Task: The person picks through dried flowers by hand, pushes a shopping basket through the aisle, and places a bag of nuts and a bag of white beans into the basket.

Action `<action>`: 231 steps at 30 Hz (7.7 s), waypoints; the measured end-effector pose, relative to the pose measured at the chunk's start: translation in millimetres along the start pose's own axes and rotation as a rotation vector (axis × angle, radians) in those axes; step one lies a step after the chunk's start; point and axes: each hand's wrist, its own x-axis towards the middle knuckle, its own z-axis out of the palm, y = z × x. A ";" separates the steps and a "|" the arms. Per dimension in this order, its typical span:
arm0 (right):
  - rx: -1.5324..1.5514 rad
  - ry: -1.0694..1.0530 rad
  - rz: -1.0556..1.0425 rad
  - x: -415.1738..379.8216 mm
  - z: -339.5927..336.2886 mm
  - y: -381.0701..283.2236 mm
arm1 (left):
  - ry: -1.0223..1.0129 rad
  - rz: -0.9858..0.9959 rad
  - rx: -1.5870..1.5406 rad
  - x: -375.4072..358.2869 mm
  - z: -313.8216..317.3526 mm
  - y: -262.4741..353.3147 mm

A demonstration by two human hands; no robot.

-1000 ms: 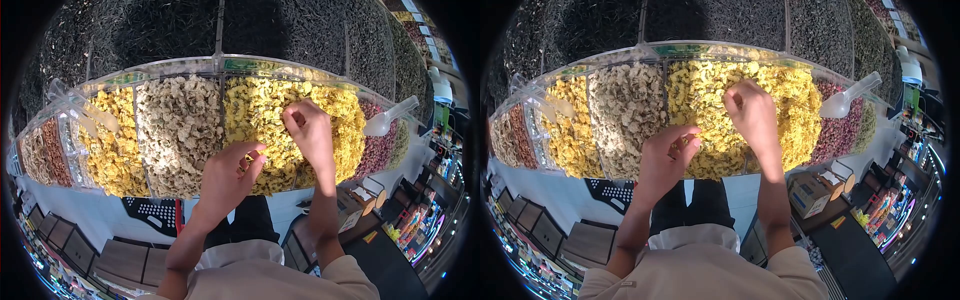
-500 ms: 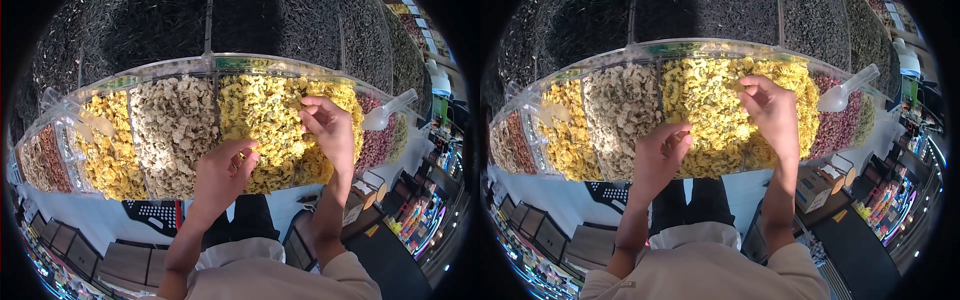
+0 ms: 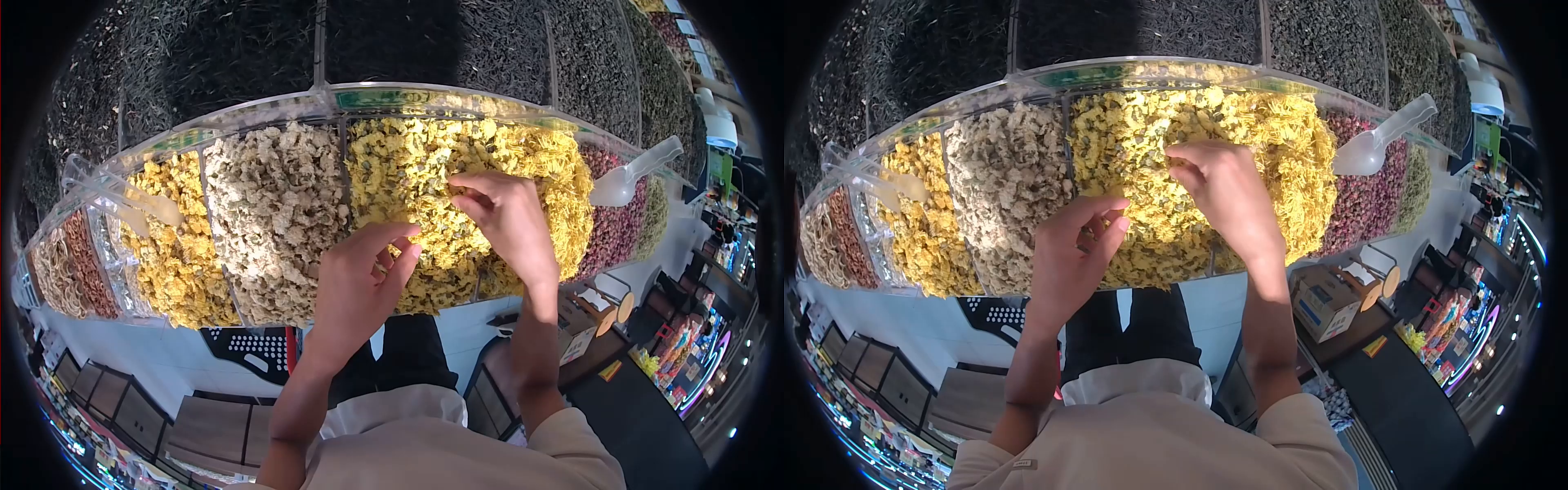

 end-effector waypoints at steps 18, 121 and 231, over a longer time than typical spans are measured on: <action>-0.150 -0.036 -0.002 -3.5 5.3 2.0 | -0.010 -0.014 0.006 0.3 -0.5 -2.1; 0.213 0.337 0.020 20.6 24.8 -2.9 | 0.236 0.214 0.148 37.5 16.1 -43.3; -0.240 0.453 0.071 -9.4 4.2 23.6 | 0.119 0.351 0.335 64.4 13.0 -21.3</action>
